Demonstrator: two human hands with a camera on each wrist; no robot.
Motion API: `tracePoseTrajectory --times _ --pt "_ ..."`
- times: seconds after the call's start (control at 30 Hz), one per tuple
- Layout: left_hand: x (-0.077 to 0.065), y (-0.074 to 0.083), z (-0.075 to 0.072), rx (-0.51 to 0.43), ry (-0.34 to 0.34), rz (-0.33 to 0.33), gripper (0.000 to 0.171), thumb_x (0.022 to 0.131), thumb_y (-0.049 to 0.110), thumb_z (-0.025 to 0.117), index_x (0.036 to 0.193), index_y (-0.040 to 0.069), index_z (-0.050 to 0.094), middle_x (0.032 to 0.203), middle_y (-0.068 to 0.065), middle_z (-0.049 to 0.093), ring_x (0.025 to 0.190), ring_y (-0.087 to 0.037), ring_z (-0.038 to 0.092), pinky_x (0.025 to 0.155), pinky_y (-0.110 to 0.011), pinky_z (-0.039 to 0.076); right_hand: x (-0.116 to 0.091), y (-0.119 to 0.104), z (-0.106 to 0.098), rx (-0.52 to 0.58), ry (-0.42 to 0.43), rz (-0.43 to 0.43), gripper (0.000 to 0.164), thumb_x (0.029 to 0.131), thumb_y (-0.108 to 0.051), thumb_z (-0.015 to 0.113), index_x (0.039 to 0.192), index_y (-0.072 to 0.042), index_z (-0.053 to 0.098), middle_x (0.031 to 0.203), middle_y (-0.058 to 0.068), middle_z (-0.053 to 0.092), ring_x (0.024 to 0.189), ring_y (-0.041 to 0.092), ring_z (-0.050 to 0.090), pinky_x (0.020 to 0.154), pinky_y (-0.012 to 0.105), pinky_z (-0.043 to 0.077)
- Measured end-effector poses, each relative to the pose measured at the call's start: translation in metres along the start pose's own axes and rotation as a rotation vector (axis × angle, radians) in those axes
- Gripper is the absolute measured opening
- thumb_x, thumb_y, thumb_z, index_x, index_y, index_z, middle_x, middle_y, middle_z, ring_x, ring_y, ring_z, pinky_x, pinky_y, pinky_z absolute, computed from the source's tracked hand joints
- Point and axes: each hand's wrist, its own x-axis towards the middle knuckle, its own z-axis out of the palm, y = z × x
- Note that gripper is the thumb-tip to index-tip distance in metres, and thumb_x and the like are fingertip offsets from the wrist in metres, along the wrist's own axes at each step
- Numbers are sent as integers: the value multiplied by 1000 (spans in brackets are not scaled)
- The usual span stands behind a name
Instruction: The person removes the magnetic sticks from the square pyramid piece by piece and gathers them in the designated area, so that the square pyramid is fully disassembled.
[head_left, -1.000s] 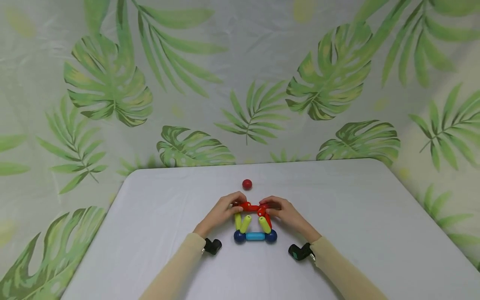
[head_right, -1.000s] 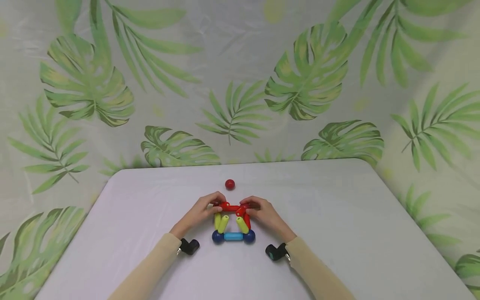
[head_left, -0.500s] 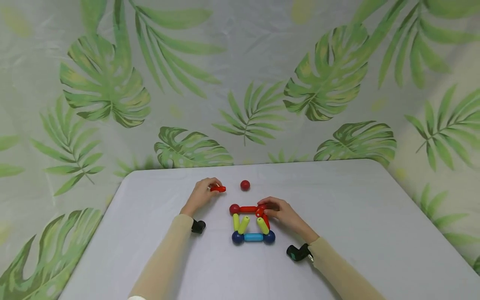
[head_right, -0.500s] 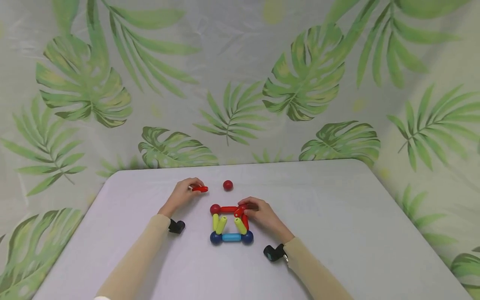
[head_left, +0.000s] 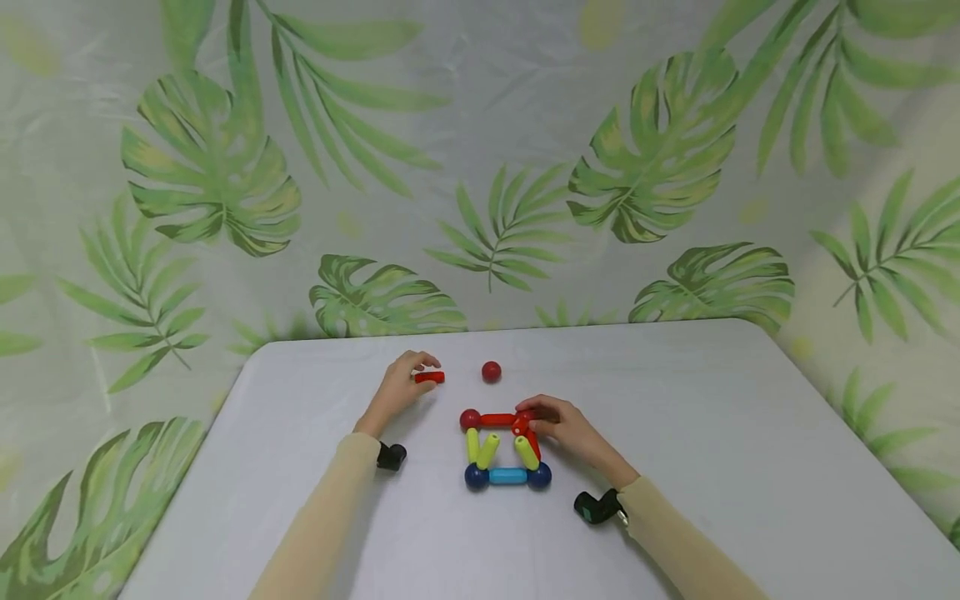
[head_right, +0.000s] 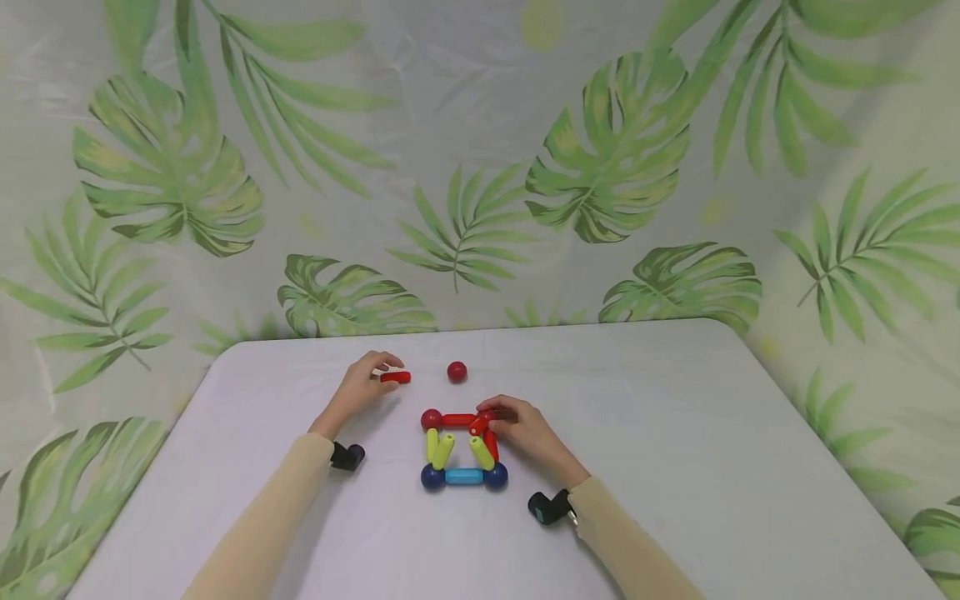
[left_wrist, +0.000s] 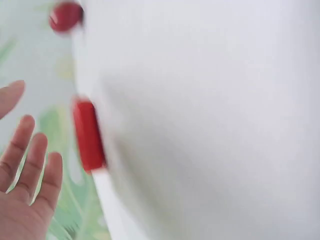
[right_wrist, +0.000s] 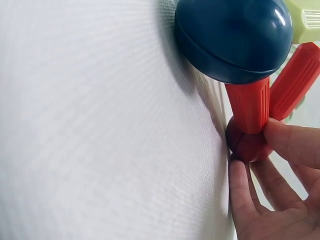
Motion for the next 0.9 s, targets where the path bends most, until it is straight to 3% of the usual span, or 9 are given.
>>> tracePoseTrajectory --times 0.1,0.2,0.3,0.4,0.53,0.7,0.9 --pt "-20 21 10 -148 -62 69 23 86 0 68 108 1 62 108 -18 61 101 -35 58 87 -46 48 -1 0 0 -8 4 8 27 94 -3 58 120 -9 63 118 8 61 108 27 54 97 45 43" --pt "-44 42 24 -244 -171 100 22 87 5 69 108 2 61 106 -14 62 99 -30 58 86 -41 50 -1 0 -1 -14 3 -1 27 94 -3 58 120 -8 63 118 8 60 108 27 54 97 46 43" --pt "-63 57 40 -223 -228 116 24 85 11 73 105 9 58 102 -3 61 95 -22 57 83 -34 49 -1 0 -1 -13 -2 -25 27 94 -4 58 121 -6 62 119 10 60 108 28 54 97 47 42" --pt "-75 65 54 -156 -198 127 30 82 13 76 102 15 54 98 4 57 91 -16 56 80 -30 49 -2 -2 0 -13 -5 -38 27 95 -4 57 122 -4 61 120 12 60 109 29 54 98 49 41" --pt "-80 70 62 -101 -142 131 32 81 7 76 102 16 53 96 6 56 85 -11 56 77 -27 50 -7 -14 0 -5 -10 -49 28 94 -1 56 122 1 59 120 17 59 110 33 54 98 51 41" --pt "-81 72 62 -83 -156 129 31 84 7 73 108 16 55 100 4 60 82 -9 59 76 -24 51 -13 -31 -2 -6 -25 -44 29 94 2 54 122 6 57 121 22 57 112 39 52 97 53 41" --pt "-82 70 60 -97 -151 145 30 87 6 69 113 16 57 100 3 61 83 -9 59 76 -25 52 -6 -10 1 -11 -5 -39 28 95 -2 56 123 -1 59 121 16 59 113 34 53 98 51 41"
